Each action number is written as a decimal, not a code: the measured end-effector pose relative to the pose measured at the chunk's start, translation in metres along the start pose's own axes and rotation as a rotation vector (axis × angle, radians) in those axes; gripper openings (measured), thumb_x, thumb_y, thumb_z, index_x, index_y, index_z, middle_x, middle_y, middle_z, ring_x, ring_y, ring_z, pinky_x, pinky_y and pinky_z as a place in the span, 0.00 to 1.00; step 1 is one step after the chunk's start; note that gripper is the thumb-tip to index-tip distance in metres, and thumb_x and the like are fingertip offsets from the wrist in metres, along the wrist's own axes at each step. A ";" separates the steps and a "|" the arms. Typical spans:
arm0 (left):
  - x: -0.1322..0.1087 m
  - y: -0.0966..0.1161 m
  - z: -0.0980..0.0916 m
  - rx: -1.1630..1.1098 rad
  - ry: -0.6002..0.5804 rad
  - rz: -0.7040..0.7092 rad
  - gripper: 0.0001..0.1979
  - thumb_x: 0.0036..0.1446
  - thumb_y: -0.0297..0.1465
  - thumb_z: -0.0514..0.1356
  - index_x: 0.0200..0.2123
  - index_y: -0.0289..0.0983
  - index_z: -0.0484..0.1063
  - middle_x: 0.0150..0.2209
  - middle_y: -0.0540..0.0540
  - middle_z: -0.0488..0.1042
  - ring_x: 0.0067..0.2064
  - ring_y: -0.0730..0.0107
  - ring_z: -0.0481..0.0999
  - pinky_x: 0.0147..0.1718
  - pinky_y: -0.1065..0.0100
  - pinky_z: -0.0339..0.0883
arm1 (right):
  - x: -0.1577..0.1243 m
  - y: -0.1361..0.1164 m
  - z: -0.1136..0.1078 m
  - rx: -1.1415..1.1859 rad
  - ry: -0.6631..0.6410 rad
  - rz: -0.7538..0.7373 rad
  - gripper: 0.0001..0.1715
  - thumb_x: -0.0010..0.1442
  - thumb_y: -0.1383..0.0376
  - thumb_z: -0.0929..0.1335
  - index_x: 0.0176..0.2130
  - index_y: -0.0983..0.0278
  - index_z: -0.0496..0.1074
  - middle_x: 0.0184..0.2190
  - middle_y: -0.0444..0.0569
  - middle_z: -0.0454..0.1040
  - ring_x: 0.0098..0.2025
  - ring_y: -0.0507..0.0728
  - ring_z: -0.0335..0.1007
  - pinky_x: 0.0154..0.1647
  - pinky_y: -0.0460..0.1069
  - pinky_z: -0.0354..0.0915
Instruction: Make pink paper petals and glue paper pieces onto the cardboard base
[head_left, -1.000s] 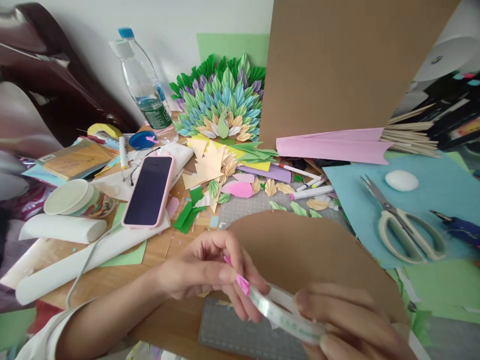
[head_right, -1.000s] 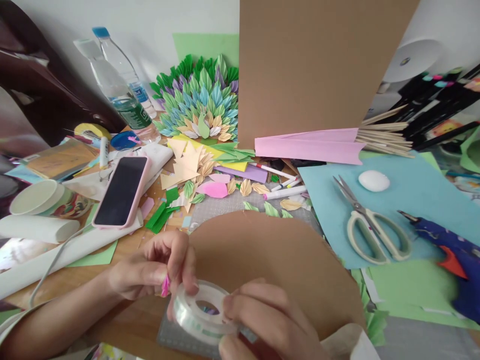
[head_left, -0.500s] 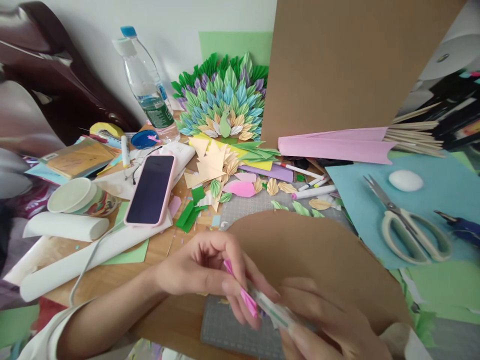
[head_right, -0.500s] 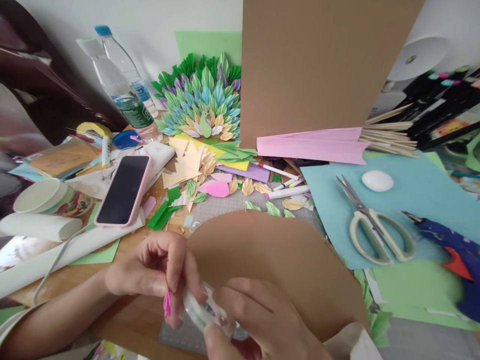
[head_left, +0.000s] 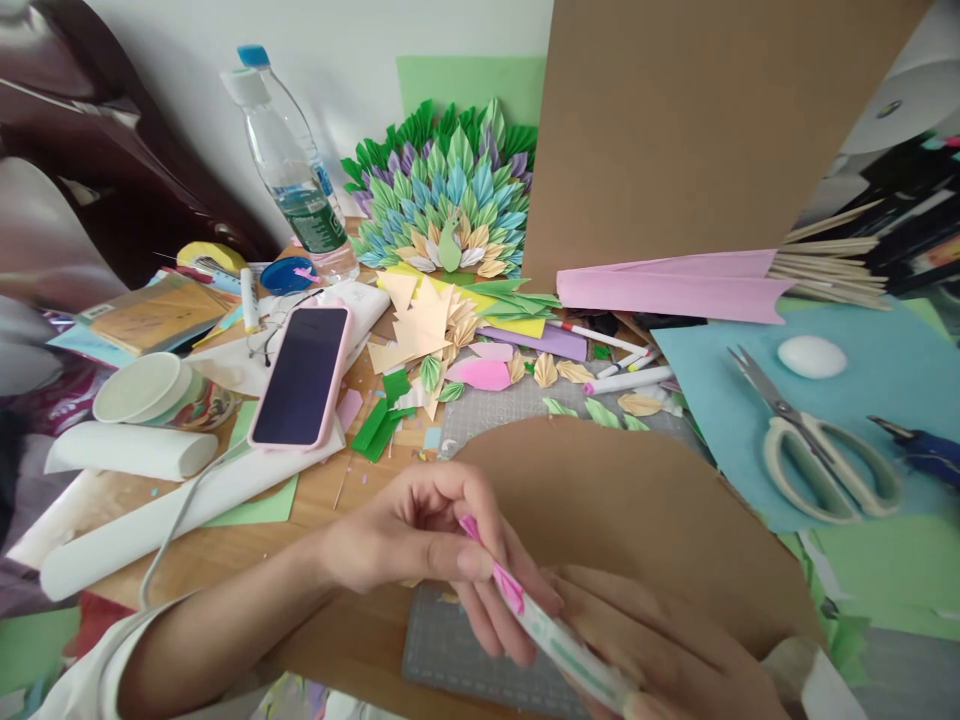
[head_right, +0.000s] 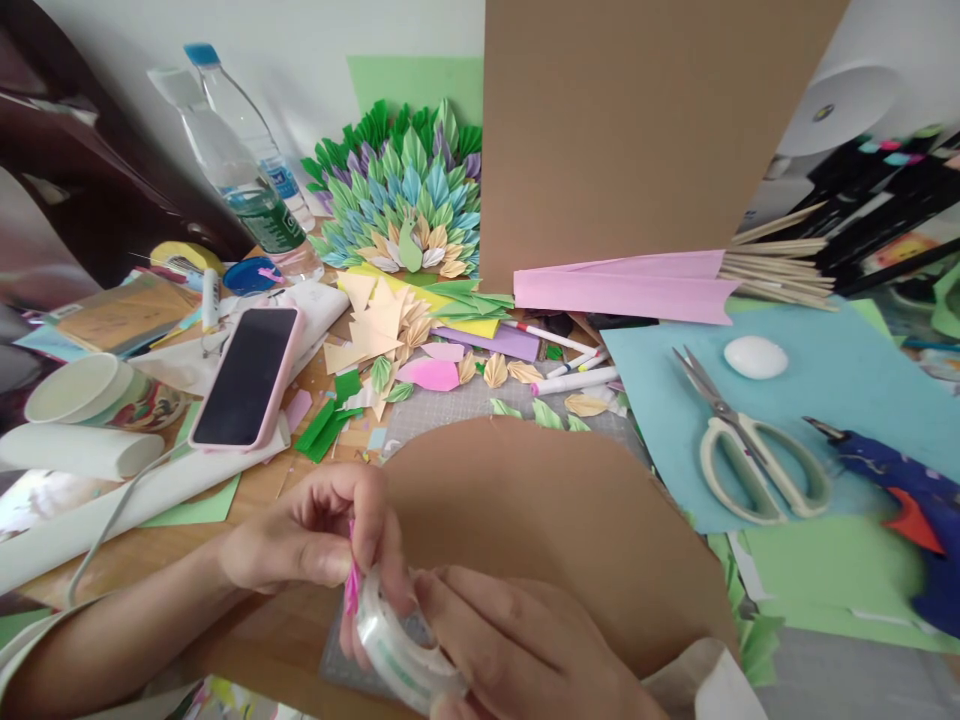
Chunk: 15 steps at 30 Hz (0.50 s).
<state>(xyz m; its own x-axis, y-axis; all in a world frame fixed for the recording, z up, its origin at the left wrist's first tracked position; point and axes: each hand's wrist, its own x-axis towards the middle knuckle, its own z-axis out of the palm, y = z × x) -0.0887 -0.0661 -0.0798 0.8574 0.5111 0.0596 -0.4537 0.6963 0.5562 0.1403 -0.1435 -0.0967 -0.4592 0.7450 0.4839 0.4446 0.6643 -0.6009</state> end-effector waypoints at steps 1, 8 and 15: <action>0.000 -0.001 0.000 -0.003 0.009 -0.004 0.03 0.63 0.24 0.60 0.39 0.33 0.74 0.45 0.38 0.81 0.41 0.61 0.84 0.34 0.70 0.80 | 0.000 0.000 -0.001 0.004 -0.008 -0.010 0.28 0.67 0.69 0.53 0.61 0.61 0.66 0.48 0.48 0.80 0.44 0.53 0.79 0.45 0.43 0.74; -0.001 -0.002 -0.002 0.014 0.008 -0.010 0.02 0.63 0.24 0.60 0.40 0.33 0.71 0.44 0.38 0.82 0.39 0.61 0.84 0.27 0.72 0.77 | 0.001 -0.004 -0.003 -0.037 -0.034 -0.010 0.31 0.65 0.71 0.54 0.62 0.61 0.65 0.50 0.46 0.78 0.45 0.54 0.79 0.44 0.43 0.75; -0.002 -0.001 -0.003 0.130 0.072 -0.016 0.03 0.62 0.27 0.62 0.38 0.34 0.71 0.41 0.40 0.83 0.43 0.64 0.83 0.41 0.69 0.75 | 0.008 -0.012 -0.006 -0.061 -0.020 0.046 0.27 0.65 0.70 0.59 0.60 0.58 0.67 0.44 0.46 0.81 0.41 0.55 0.80 0.43 0.44 0.76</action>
<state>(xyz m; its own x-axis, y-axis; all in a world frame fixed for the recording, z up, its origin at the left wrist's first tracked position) -0.0906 -0.0665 -0.0827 0.8426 0.5385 -0.0078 -0.4003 0.6359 0.6598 0.1362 -0.1455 -0.0815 -0.4523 0.7741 0.4428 0.5112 0.6319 -0.5825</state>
